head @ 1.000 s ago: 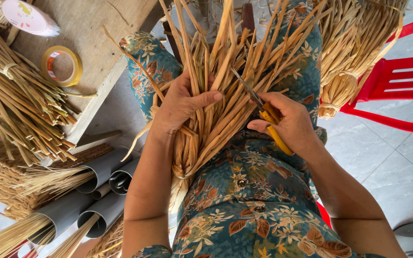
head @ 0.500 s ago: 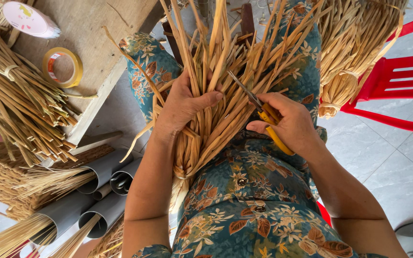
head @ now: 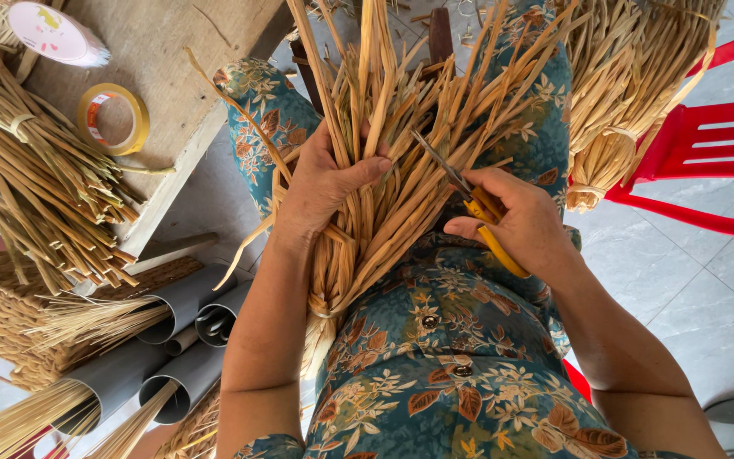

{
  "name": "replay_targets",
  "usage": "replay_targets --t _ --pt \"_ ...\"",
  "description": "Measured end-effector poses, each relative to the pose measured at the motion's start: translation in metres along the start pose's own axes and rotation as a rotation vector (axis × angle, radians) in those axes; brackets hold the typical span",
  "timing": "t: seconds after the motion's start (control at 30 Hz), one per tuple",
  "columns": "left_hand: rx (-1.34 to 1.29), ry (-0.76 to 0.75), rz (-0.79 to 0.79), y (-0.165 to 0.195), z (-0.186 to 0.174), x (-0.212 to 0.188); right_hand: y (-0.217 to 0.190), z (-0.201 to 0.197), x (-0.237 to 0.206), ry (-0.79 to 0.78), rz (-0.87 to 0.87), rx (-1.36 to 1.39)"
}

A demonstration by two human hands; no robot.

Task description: The person sits with a bundle of dried palm leaves across their lap and trims the leaf ends with yellow-handled scissors. They rotate and reposition the bundle by hand to reach different sections, cutting off protruding stems and letting trimmed pieces fall away.

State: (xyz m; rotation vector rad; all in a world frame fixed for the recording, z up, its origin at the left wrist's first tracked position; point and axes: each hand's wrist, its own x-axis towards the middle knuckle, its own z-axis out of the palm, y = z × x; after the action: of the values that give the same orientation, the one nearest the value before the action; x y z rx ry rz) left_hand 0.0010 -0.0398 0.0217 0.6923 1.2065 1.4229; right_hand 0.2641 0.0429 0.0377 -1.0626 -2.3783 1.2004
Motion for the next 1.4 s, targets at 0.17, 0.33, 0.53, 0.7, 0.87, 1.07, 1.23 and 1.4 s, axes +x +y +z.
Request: replay_targets --t 0.17,0.33,0.53,0.7,0.87,1.07,1.23,1.4 --pt "0.049 -0.039 0.024 -0.001 0.002 0.001 0.005 0.003 -0.001 -0.005 -0.024 0.094" --pt "0.08 -0.001 -0.018 -0.002 0.001 0.001 0.016 0.011 -0.004 -0.009 0.022 0.273" --pt "0.005 0.022 -0.027 0.001 -0.003 0.001 0.026 0.002 -0.007 0.074 0.186 0.533" --pt "0.52 0.22 0.212 0.015 0.006 -0.004 0.028 -0.014 -0.007 -0.002 0.092 0.216" --pt "1.337 0.448 0.661 0.032 0.032 -0.02 0.039 -0.014 -0.025 -0.141 0.332 -0.047" --pt "1.086 0.043 0.69 0.024 0.08 -0.047 0.062 -0.018 -0.043 0.166 0.294 0.632" --pt "1.269 -0.116 0.676 -0.006 0.096 -0.051 0.065 -0.022 -0.048 0.204 0.292 0.654" --pt "1.749 0.07 0.224 -0.029 0.057 -0.008 0.063 -0.017 -0.047 0.173 0.237 0.652"
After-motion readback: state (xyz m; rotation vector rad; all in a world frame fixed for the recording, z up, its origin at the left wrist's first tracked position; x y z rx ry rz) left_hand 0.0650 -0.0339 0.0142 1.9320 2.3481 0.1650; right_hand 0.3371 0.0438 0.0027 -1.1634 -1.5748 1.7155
